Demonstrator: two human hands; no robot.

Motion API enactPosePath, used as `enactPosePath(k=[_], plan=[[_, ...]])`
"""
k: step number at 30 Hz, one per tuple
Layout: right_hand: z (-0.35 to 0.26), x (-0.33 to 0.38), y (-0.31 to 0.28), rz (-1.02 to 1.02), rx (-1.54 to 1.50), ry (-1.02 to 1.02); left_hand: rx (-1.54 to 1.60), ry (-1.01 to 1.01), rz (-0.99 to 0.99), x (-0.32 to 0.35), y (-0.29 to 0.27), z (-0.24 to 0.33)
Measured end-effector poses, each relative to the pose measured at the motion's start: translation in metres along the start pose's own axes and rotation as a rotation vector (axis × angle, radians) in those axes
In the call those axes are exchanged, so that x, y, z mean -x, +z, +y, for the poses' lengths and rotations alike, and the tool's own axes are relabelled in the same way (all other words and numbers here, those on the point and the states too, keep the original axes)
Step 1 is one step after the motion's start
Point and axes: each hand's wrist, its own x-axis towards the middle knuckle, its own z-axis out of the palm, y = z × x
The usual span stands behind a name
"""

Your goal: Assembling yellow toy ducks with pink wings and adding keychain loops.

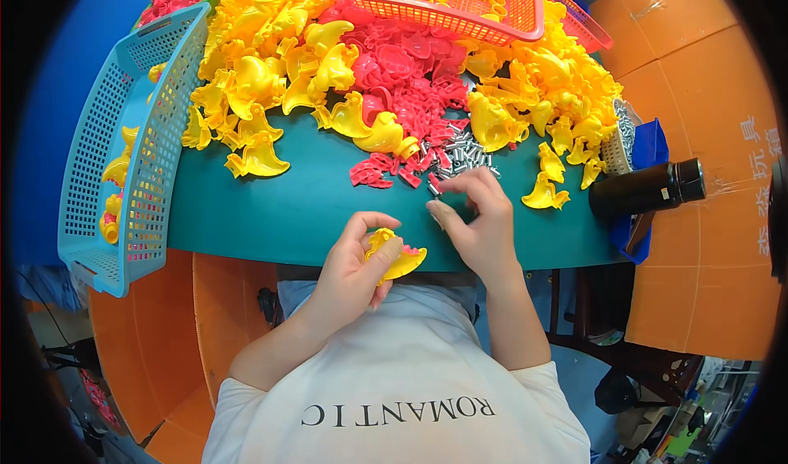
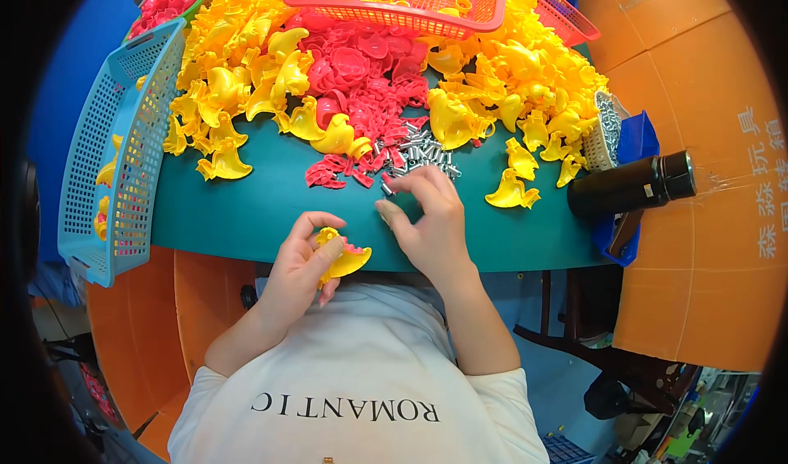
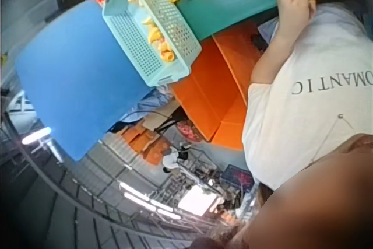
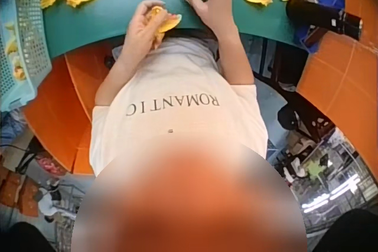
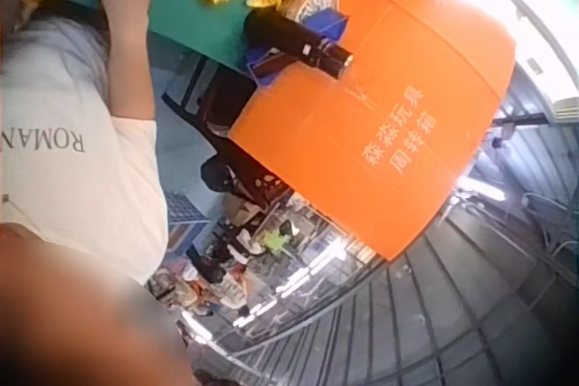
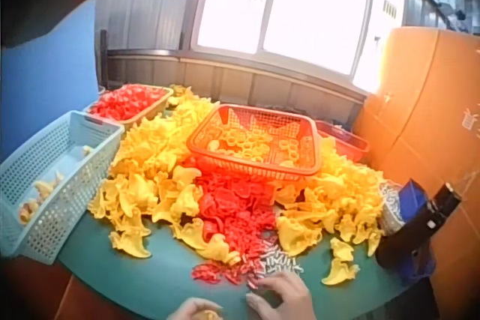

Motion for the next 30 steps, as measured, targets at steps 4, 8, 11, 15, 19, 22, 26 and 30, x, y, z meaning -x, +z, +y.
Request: enactPosePath(k=[4, 8, 11, 15, 19, 22, 26, 30], plan=[[0.013, -0.005, 0.013, 0.001, 0.193, -0.118, 0.125, -0.149, -0.098, -0.004, -0.001, 0.008], [0.001, -0.007, 0.005, -0.001, -0.075, -0.071, 0.246, -0.208, -0.059, -0.003, -0.004, 0.016], [-0.023, -0.001, -0.009, -0.276, -0.472, 0.121, 0.188, -0.206, -0.126, -0.004, -0.013, 0.007], [-0.030, -0.012, -0.011, -0.511, -0.397, -0.046, 0.104, -0.186, -0.125, -0.004, -0.013, 0.002], [-0.031, -0.015, -0.010, -0.539, -0.327, -0.083, 0.067, -0.179, -0.124, -0.004, -0.013, 0.002], [-0.031, -0.016, -0.008, -0.548, -0.323, -0.108, 0.084, -0.167, -0.134, -0.004, -0.013, 0.001], [-0.030, -0.018, -0.005, -0.562, -0.258, -0.174, 0.051, -0.171, -0.126, -0.003, -0.011, 0.000], [-0.028, -0.016, 0.002, -0.539, -0.408, 0.093, 0.073, -0.137, -0.104, -0.001, -0.009, -0.001]])
